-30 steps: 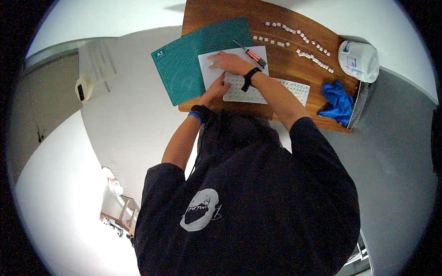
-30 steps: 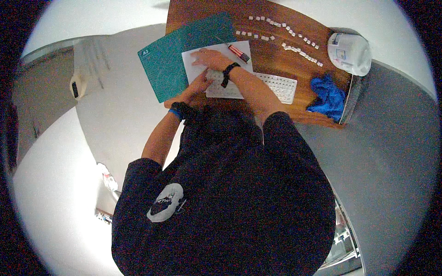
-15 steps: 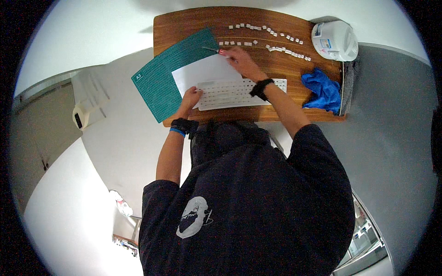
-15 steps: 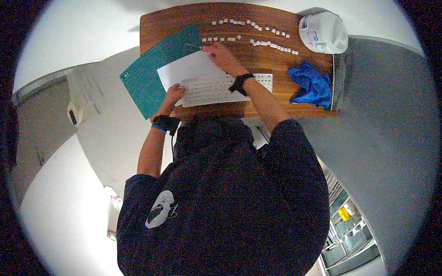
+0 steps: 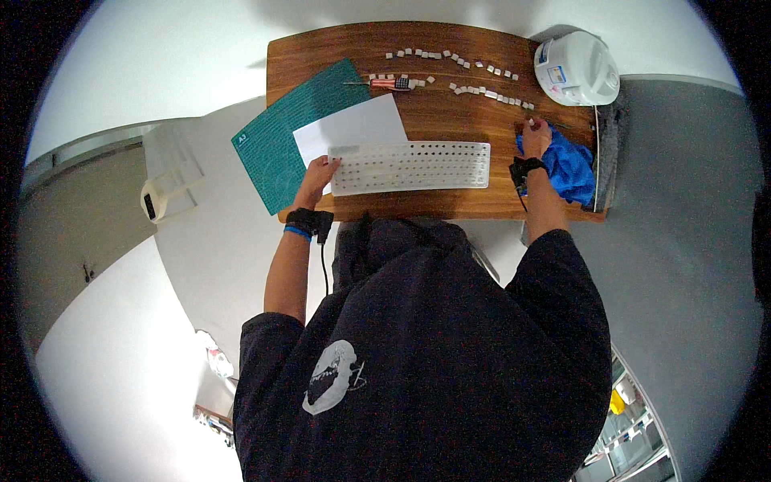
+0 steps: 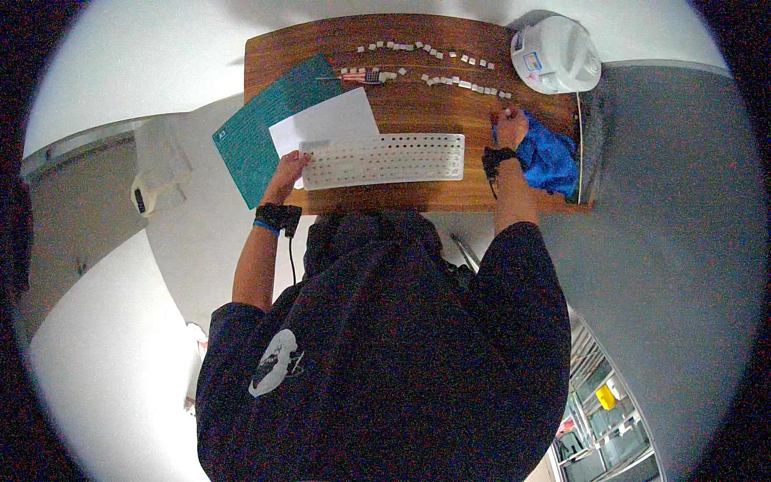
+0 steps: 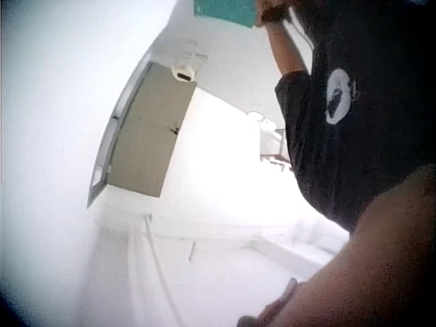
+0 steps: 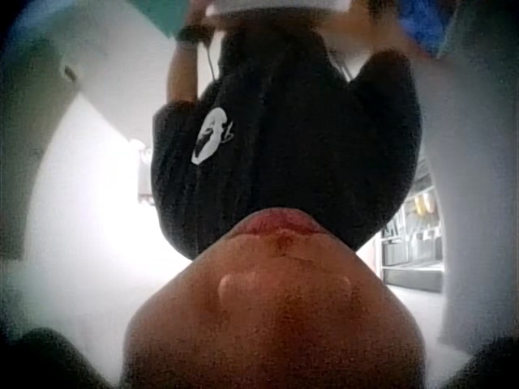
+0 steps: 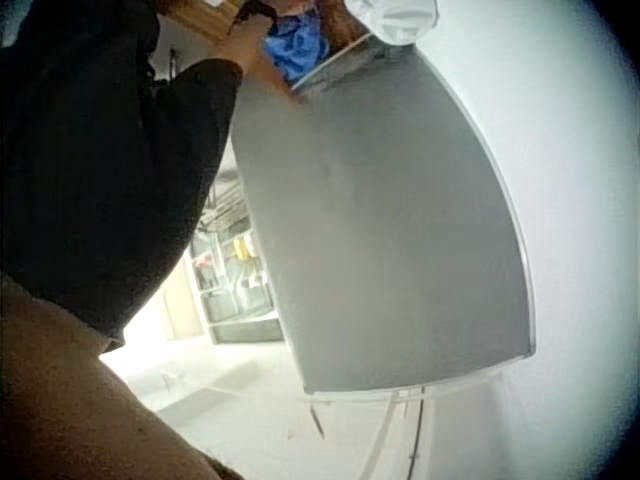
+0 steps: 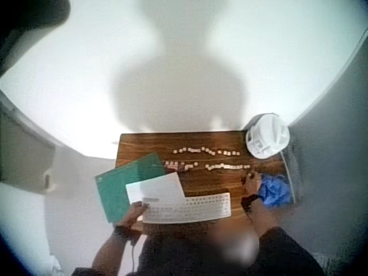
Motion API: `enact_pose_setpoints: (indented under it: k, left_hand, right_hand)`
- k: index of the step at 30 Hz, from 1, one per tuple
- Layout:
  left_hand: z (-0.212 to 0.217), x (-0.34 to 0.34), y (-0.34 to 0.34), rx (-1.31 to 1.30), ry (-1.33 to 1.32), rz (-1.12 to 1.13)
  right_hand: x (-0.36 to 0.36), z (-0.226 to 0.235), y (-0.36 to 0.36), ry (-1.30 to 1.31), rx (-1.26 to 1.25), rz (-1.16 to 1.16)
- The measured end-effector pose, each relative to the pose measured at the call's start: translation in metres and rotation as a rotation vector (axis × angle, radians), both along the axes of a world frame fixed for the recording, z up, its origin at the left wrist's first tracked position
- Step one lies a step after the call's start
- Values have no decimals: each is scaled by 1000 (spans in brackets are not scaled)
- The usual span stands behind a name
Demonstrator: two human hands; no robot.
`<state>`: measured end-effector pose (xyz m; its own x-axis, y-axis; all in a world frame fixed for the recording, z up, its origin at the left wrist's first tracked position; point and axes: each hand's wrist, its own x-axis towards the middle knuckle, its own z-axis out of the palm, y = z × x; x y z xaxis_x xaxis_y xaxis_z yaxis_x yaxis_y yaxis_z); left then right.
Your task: The person assembles a white keyboard by placing individual keycaps into the keyboard base. They use a red-handled keycap puller to remove and reposition keycaps, and a blue cloth to wipe the surface. The person works at a wooden table with a green cutting mat and scattered keycaps.
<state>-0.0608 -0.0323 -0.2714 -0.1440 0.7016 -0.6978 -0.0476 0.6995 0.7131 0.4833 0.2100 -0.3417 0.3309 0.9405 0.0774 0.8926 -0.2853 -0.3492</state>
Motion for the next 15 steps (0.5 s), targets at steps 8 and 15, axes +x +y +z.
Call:
enact_pose_setpoints:
  k: [8, 15]
  left_hand:
    - [69, 22, 8, -80, 121, -33]
    - [61, 28, -2, -100, 107, 5]
  right_hand:
    - [9, -33, 5, 70, 118, 10]
    - [27, -34, 11, 2, 84, 54]
